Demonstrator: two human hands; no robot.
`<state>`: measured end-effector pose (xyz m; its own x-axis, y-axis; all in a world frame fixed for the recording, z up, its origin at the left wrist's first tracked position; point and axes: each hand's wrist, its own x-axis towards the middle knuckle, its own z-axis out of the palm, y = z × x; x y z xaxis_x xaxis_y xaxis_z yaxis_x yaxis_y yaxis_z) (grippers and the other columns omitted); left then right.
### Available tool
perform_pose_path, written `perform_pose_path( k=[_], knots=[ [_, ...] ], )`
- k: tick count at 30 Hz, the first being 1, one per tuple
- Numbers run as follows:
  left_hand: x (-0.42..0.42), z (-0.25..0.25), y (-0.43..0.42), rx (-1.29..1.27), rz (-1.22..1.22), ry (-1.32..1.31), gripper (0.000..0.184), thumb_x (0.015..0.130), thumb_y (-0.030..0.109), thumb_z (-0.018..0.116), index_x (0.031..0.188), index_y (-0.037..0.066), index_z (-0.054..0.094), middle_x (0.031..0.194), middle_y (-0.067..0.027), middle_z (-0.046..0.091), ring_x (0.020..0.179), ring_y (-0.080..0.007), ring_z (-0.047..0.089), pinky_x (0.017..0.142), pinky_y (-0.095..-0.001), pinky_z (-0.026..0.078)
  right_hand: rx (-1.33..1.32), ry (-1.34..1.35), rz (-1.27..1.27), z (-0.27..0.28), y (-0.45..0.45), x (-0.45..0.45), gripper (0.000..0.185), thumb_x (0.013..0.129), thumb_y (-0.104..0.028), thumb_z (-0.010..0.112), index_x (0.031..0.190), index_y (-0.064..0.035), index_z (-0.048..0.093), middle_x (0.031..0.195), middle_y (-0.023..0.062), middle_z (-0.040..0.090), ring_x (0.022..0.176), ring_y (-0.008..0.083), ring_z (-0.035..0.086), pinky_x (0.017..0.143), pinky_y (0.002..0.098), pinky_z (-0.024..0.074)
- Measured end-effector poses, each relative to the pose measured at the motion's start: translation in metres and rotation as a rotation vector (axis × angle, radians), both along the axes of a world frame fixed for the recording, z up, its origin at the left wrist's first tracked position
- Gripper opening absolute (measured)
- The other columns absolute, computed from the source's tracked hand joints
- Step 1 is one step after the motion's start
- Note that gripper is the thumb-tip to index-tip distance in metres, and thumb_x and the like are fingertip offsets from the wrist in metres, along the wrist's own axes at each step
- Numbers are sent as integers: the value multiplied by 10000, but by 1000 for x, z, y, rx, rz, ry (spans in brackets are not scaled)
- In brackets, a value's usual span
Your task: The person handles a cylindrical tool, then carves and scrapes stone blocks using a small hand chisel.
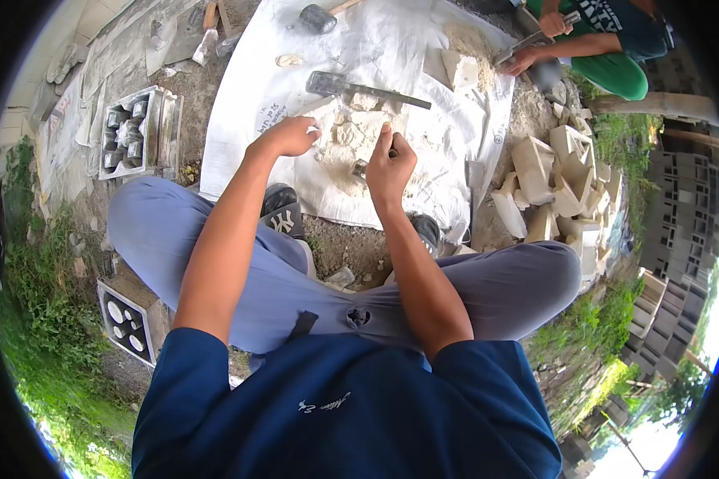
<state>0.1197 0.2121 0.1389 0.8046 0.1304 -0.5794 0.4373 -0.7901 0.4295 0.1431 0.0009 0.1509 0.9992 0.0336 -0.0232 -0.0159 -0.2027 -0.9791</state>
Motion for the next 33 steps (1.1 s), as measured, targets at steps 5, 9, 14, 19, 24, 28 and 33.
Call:
perform_pose_path(
  k=[5, 9, 14, 19, 24, 28, 33],
  knots=[
    [-4, 6, 4, -44, 47, -22, 427, 1005, 384, 506, 1329, 121, 595, 1310, -189, 625, 1236, -365, 574, 1036, -465, 451, -23, -50, 10, 47, 1, -13, 536, 1043, -248, 563, 609, -19, 348, 555, -25, 277, 566, 62, 240, 478, 317, 211],
    [-2, 9, -3, -15, 43, -7, 432, 1005, 381, 505, 1340, 121, 585, 1321, -186, 620, 1243, -364, 570, 1039, -465, 449, -163, -123, 31, -27, -5, -19, 514, 1039, -236, 560, 624, -4, 365, 546, 2, 276, 559, 70, 259, 481, 330, 217],
    [4, 8, -4, 3, -13, 29, 434, 1004, 372, 503, 1351, 122, 579, 1324, -184, 618, 1242, -363, 569, 1042, -464, 448, -4, 43, 8, -2, -8, -2, 549, 1046, -250, 554, 591, -26, 346, 551, -41, 281, 567, 52, 235, 483, 311, 196],
    [-2, 6, 2, -41, 48, -34, 427, 1006, 358, 499, 1340, 106, 585, 1318, -194, 618, 1240, -352, 573, 1045, -454, 445, -42, -30, 23, 40, -2, -17, 538, 1044, -238, 557, 596, -21, 353, 554, -35, 278, 567, 65, 233, 483, 317, 203],
    [6, 9, -4, 35, -43, 74, 466, 1008, 379, 476, 1422, 171, 530, 1419, -123, 565, 1309, -309, 534, 1080, -469, 431, -144, -110, -12, -23, -10, -5, 508, 1046, -254, 562, 603, -52, 419, 544, -54, 346, 522, 43, 264, 461, 280, 216],
    [3, 0, -3, 16, -12, 15, 437, 1004, 373, 510, 1341, 106, 588, 1315, -208, 616, 1234, -371, 576, 1036, -454, 455, 40, 27, -50, 16, -9, -6, 534, 1041, -252, 567, 596, -23, 380, 538, -44, 286, 553, 61, 237, 481, 321, 196],
    [-1, 6, -1, -11, 41, -34, 443, 998, 371, 517, 1344, 102, 581, 1306, -213, 619, 1229, -375, 578, 1037, -450, 454, -87, -10, -48, 9, -7, -23, 502, 1040, -231, 563, 616, -2, 421, 530, -21, 306, 551, 66, 272, 479, 317, 226]
  ],
)
